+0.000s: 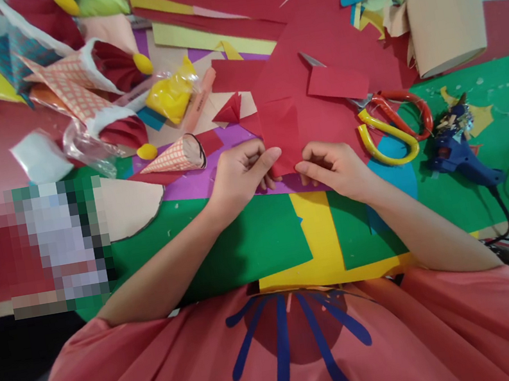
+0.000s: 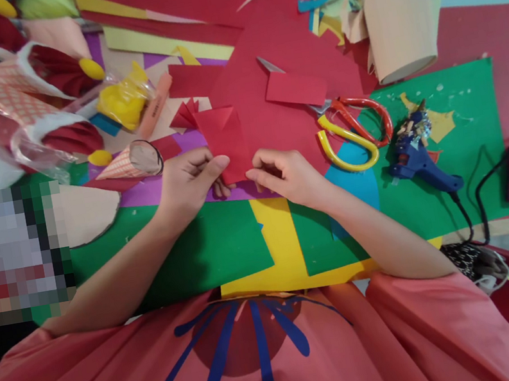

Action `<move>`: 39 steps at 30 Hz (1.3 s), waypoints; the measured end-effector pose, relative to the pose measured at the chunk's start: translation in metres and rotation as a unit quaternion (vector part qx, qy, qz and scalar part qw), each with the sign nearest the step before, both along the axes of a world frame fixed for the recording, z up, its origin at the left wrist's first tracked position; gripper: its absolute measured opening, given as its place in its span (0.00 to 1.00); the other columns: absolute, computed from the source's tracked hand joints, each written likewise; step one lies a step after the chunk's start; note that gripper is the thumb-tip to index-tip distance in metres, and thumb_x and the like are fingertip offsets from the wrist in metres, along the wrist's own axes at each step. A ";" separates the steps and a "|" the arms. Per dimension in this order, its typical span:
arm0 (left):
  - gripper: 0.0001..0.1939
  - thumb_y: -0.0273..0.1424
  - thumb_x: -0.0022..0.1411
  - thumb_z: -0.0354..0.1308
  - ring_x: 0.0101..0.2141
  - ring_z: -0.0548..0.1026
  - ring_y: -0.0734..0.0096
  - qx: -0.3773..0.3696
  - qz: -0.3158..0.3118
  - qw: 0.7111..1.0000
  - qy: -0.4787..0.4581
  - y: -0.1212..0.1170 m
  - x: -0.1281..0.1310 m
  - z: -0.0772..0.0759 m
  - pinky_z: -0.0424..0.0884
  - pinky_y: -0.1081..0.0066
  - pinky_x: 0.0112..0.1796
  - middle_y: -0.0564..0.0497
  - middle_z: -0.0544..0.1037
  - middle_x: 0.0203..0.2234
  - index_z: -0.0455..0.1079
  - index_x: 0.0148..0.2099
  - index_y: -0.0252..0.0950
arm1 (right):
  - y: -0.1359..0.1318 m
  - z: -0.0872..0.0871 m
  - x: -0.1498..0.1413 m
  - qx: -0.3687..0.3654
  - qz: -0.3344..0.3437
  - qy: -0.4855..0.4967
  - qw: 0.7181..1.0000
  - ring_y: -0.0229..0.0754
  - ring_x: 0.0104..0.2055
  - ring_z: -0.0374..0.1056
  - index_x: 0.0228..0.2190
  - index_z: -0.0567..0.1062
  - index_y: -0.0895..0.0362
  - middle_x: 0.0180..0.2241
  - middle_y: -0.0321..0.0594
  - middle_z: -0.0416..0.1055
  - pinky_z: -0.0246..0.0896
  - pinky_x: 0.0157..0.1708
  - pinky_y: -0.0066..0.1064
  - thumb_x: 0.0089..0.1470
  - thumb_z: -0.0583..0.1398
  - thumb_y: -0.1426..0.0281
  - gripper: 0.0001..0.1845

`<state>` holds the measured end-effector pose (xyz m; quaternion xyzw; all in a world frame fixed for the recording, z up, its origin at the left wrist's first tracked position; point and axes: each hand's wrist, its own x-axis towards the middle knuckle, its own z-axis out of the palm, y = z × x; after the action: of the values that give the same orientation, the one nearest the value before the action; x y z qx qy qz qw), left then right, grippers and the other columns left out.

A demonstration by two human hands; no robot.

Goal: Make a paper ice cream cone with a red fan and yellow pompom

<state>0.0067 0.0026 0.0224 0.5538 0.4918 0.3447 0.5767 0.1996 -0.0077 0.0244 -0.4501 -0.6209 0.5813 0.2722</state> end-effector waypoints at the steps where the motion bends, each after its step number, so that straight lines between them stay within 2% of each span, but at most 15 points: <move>1: 0.24 0.46 0.60 0.61 0.13 0.70 0.81 -0.002 0.000 1.000 -0.003 0.000 0.000 0.000 0.63 0.83 0.15 0.57 0.71 0.12 0.59 0.22 0.36 | 0.000 0.000 0.000 0.001 0.000 0.001 1.000 0.32 0.23 0.61 0.25 0.65 0.56 0.22 0.32 0.69 0.55 0.27 0.28 0.58 0.60 0.55 0.20; 6: 0.23 0.45 0.59 0.61 0.13 0.71 0.80 -0.024 -0.016 1.000 0.003 0.000 -0.002 0.001 0.65 0.83 0.16 0.56 0.73 0.12 0.59 0.23 0.36 | -0.001 0.000 0.001 0.000 0.002 0.009 1.000 0.31 0.23 0.59 0.25 0.66 0.56 0.21 0.31 0.66 0.53 0.24 0.27 0.56 0.62 0.59 0.17; 10: 0.21 0.42 0.59 0.61 0.13 0.71 0.80 -0.031 -0.021 0.999 0.007 0.000 -0.003 0.003 0.65 0.83 0.16 0.57 0.72 0.11 0.59 0.23 0.36 | -0.002 -0.004 0.000 0.013 -0.058 0.076 0.995 0.31 0.26 0.60 0.29 0.66 0.54 0.27 0.30 0.64 0.57 0.25 0.25 0.50 0.68 0.62 0.17; 13: 0.20 0.41 0.59 0.61 0.12 0.70 0.80 -0.035 -0.025 0.999 0.003 -0.001 -0.002 0.004 0.64 0.83 0.15 0.58 0.71 0.11 0.59 0.22 0.36 | -0.003 -0.008 0.001 0.037 -0.080 0.132 0.987 0.33 0.33 0.66 0.35 0.69 0.52 0.36 0.33 0.69 0.65 0.34 0.26 0.52 0.67 0.65 0.13; 17: 0.23 0.45 0.57 0.63 0.12 0.70 0.81 -0.045 -0.063 0.997 0.006 -0.003 0.000 0.007 0.64 0.84 0.14 0.57 0.71 0.10 0.60 0.22 0.35 | -0.002 -0.007 0.005 0.065 -0.021 0.116 0.991 0.37 0.45 0.71 0.45 0.76 0.49 0.45 0.35 0.75 0.68 0.48 0.32 0.56 0.65 0.66 0.14; 20: 0.24 0.49 0.55 0.63 0.12 0.70 0.81 -0.057 -0.109 0.992 -0.002 -0.005 0.001 0.008 0.64 0.83 0.14 0.56 0.72 0.11 0.64 0.24 0.34 | 0.000 -0.002 0.008 0.032 0.043 0.129 0.990 0.40 0.51 0.73 0.47 0.79 0.46 0.47 0.33 0.79 0.66 0.53 0.34 0.59 0.62 0.66 0.14; 22: 0.25 0.50 0.55 0.63 0.12 0.69 0.82 -0.061 -0.121 0.991 -0.003 -0.006 0.001 0.008 0.64 0.83 0.14 0.55 0.72 0.11 0.65 0.23 0.34 | 0.000 -0.001 0.009 -0.009 0.057 0.154 0.986 0.41 0.53 0.73 0.48 0.79 0.45 0.49 0.32 0.78 0.67 0.55 0.36 0.60 0.61 0.65 0.14; 27: 0.27 0.51 0.56 0.62 0.14 0.70 0.83 -0.043 -0.130 0.991 0.009 -0.005 0.001 0.008 0.64 0.85 0.16 0.56 0.70 0.11 0.61 0.20 0.34 | -0.002 -0.005 0.009 -0.059 0.026 0.194 0.979 0.43 0.63 0.65 0.51 0.77 0.46 0.56 0.30 0.74 0.57 0.65 0.41 0.61 0.59 0.62 0.16; 32: 0.28 0.54 0.57 0.58 0.19 0.76 0.78 -0.007 -0.129 0.991 0.023 -0.005 0.000 0.006 0.68 0.84 0.19 0.58 0.67 0.14 0.60 0.23 0.35 | -0.001 -0.003 0.008 -0.052 0.014 0.198 0.979 0.41 0.67 0.59 0.53 0.75 0.45 0.61 0.27 0.68 0.48 0.69 0.40 0.62 0.58 0.64 0.18; 35: 0.27 0.54 0.58 0.57 0.20 0.77 0.78 0.031 -0.126 0.991 0.013 -0.006 -0.001 0.006 0.71 0.82 0.21 0.56 0.71 0.18 0.62 0.24 0.35 | 0.000 0.000 0.007 -0.065 0.000 0.182 0.981 0.43 0.67 0.59 0.55 0.74 0.46 0.62 0.30 0.67 0.51 0.68 0.42 0.61 0.58 0.62 0.20; 39: 0.22 0.49 0.61 0.58 0.24 0.79 0.76 0.063 -0.153 0.986 -0.003 -0.008 -0.002 0.006 0.75 0.80 0.26 0.52 0.78 0.21 0.68 0.28 0.35 | -0.001 -0.001 0.008 -0.087 -0.008 0.177 0.980 0.45 0.65 0.62 0.59 0.69 0.46 0.62 0.34 0.67 0.60 0.64 0.43 0.60 0.58 0.60 0.26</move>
<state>0.0043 -0.0050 0.0283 0.6571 0.3769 0.2842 0.5877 0.2074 -0.0084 0.0238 -0.3670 -0.5063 0.7013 0.3424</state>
